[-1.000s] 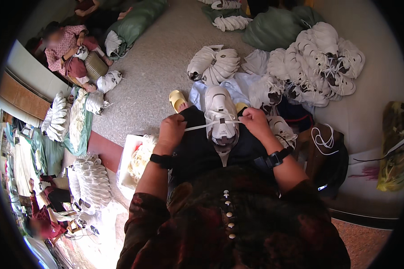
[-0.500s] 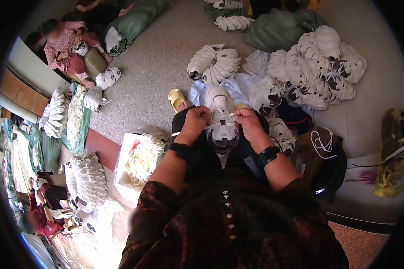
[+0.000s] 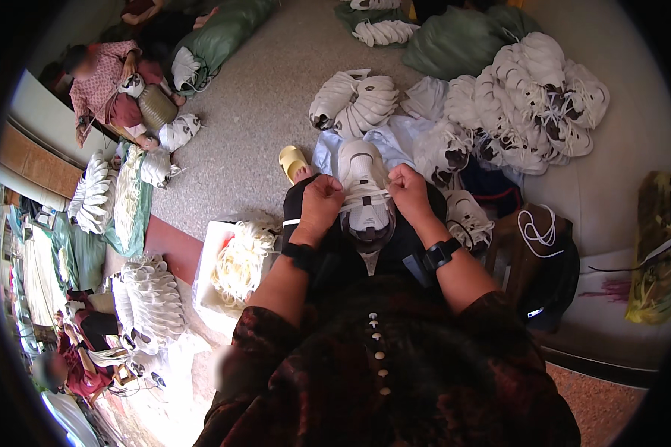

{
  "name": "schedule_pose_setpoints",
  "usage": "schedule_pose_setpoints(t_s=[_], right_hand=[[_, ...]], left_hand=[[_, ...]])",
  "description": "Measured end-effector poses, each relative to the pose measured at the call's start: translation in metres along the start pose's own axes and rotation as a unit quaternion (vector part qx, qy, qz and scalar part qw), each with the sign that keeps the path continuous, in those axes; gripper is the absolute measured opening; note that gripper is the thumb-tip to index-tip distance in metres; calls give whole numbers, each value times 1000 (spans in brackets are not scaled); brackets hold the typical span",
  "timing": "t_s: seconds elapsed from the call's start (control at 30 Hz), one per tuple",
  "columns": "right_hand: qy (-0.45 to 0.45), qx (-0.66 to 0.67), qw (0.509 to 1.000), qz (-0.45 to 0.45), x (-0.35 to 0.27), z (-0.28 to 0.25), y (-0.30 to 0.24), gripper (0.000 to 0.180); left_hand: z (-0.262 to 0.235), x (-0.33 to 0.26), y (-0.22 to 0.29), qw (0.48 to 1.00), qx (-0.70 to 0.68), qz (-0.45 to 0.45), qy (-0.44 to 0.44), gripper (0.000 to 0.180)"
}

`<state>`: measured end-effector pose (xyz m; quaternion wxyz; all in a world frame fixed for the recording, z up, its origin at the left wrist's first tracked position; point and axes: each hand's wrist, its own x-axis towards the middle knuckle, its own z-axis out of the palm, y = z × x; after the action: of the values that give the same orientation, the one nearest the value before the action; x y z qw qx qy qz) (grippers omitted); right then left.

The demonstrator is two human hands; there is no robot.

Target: Lacing and assembling components for white sneakers in a manufacturing environment.

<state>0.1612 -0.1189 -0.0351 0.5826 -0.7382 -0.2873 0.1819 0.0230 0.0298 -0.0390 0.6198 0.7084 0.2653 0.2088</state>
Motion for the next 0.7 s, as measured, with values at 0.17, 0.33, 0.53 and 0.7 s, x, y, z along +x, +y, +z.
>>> schedule_pose_setpoints(t_s=[0.17, 0.33, 0.53, 0.7], right_hand=[[-49, -77, 985, -143, -16, -5, -9, 31], [-69, -261, 961, -62, -19, -4, -10, 27], [5, -239, 962, -130, -21, 0, 3, 16], [-4, -272, 944, -185, -26, -4, -14, 9]], left_hand=[[9, -2, 5, 960, 259, 85, 66, 10], [8, -8, 12, 939, 313, 134, 47, 23], [9, -25, 32, 914, 395, 80, 47, 39], [4, -29, 38, 919, 389, 43, 39, 38]])
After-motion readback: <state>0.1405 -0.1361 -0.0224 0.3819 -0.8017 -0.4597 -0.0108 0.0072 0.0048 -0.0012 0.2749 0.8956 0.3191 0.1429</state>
